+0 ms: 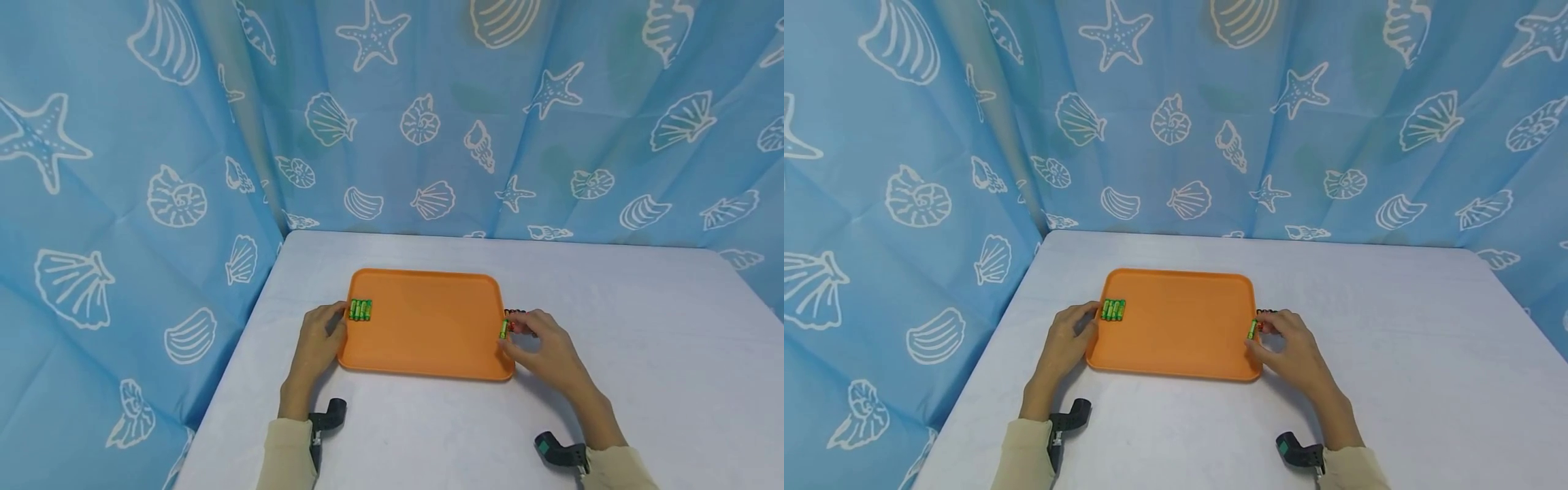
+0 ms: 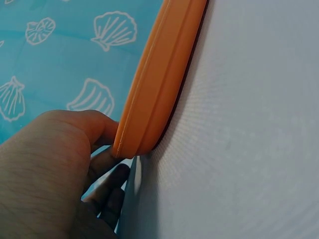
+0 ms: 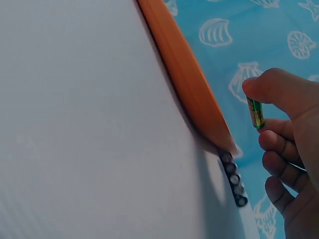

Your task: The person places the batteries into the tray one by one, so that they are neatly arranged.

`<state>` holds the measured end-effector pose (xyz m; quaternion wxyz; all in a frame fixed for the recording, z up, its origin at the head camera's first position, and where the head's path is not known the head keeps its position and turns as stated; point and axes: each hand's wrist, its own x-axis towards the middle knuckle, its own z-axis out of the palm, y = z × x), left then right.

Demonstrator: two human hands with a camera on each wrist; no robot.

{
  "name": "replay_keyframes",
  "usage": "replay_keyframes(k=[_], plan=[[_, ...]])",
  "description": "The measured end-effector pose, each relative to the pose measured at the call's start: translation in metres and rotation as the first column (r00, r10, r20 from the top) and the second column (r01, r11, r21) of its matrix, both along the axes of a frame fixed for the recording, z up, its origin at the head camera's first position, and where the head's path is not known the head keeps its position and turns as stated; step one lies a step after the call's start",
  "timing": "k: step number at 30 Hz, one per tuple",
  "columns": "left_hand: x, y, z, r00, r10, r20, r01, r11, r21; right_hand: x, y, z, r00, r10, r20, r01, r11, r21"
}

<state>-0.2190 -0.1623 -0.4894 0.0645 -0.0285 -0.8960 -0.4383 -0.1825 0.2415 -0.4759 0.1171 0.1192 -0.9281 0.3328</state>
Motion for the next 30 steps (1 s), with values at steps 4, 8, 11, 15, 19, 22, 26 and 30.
replay_keyframes(k=[4,8,11,15,19,22,26,30], plan=[[-0.001,0.0,0.001,1.0,0.002,0.0,-0.002,1.0,-0.003,-0.005,-0.008,-0.003,0.999,0.037,-0.018,-0.037,0.999,0.01],[-0.003,-0.001,-0.001,1.0,0.001,-0.002,-0.001,1.0,-0.006,-0.007,-0.014,-0.003,0.998,0.058,-0.04,-0.057,0.998,0.013],[-0.002,0.0,-0.001,1.0,0.005,0.001,-0.005,1.0,-0.008,-0.01,-0.02,-0.002,0.996,0.075,-0.046,-0.074,0.997,0.017],[0.0,0.0,-0.003,1.0,0.015,0.001,-0.015,1.0,-0.005,-0.014,-0.028,-0.001,0.993,0.106,-0.057,-0.106,0.994,0.016],[0.0,0.001,-0.005,1.0,0.016,-0.004,-0.016,1.0,-0.003,-0.018,-0.037,-0.001,0.992,0.12,-0.051,-0.12,0.993,-0.008],[0.001,0.002,-0.005,1.0,0.013,0.0,-0.013,1.0,0.003,-0.021,-0.043,-0.002,0.992,0.12,-0.032,-0.12,0.993,-0.019],[0.002,0.003,-0.003,1.0,0.014,-0.01,-0.014,1.0,0.013,-0.026,-0.053,-0.001,0.991,0.132,-0.029,-0.133,0.991,-0.015],[0.001,0.001,-0.002,1.0,0.02,-0.021,-0.02,1.0,0.003,-0.032,-0.062,0.0,0.987,0.154,-0.046,-0.155,0.988,-0.016]])
